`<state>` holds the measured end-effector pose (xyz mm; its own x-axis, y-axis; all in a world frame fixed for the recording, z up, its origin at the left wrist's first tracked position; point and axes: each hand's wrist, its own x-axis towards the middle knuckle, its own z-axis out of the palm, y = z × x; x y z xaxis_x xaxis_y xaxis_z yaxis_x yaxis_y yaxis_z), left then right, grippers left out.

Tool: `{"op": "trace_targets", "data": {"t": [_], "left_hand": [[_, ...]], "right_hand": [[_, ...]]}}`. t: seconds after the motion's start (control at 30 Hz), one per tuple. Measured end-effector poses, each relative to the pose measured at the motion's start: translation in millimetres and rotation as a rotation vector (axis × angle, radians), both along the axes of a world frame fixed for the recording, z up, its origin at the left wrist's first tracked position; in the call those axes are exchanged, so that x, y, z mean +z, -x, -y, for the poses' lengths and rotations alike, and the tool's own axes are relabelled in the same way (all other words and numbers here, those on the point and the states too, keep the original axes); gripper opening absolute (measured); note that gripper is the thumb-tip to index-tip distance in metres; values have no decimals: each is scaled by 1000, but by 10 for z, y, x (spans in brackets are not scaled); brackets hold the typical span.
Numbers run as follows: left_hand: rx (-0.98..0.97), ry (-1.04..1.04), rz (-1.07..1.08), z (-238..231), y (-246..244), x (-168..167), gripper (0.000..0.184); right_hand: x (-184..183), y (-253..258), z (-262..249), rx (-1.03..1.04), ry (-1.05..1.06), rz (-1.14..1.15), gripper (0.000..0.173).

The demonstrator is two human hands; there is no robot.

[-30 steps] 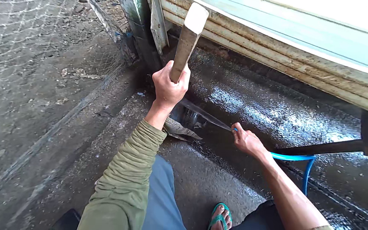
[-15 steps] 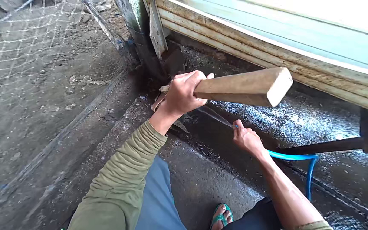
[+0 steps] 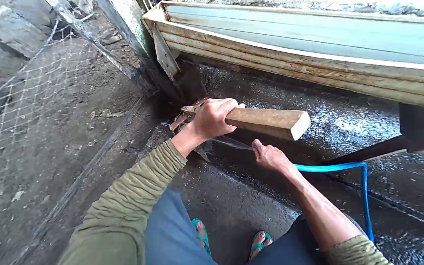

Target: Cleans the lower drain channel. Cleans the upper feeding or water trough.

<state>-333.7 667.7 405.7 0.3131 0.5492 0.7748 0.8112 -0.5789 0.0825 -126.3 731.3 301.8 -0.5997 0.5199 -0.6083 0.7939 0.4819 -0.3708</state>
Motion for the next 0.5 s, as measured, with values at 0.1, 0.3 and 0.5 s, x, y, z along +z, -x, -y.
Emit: {"op": "trace_targets", "data": {"t": [0.1, 0.3, 0.5], "left_hand": [[-15, 11, -27, -8, -67, 5, 20], [-51, 57, -54, -12, -152, 21, 19], [-51, 69, -101, -24, -203, 25, 19]], "right_hand": [[13, -6, -10, 5, -1, 26, 41], [40, -36, -31, -25, -12, 31, 41], [3, -63, -21, -69, -50, -61, 42]]}}
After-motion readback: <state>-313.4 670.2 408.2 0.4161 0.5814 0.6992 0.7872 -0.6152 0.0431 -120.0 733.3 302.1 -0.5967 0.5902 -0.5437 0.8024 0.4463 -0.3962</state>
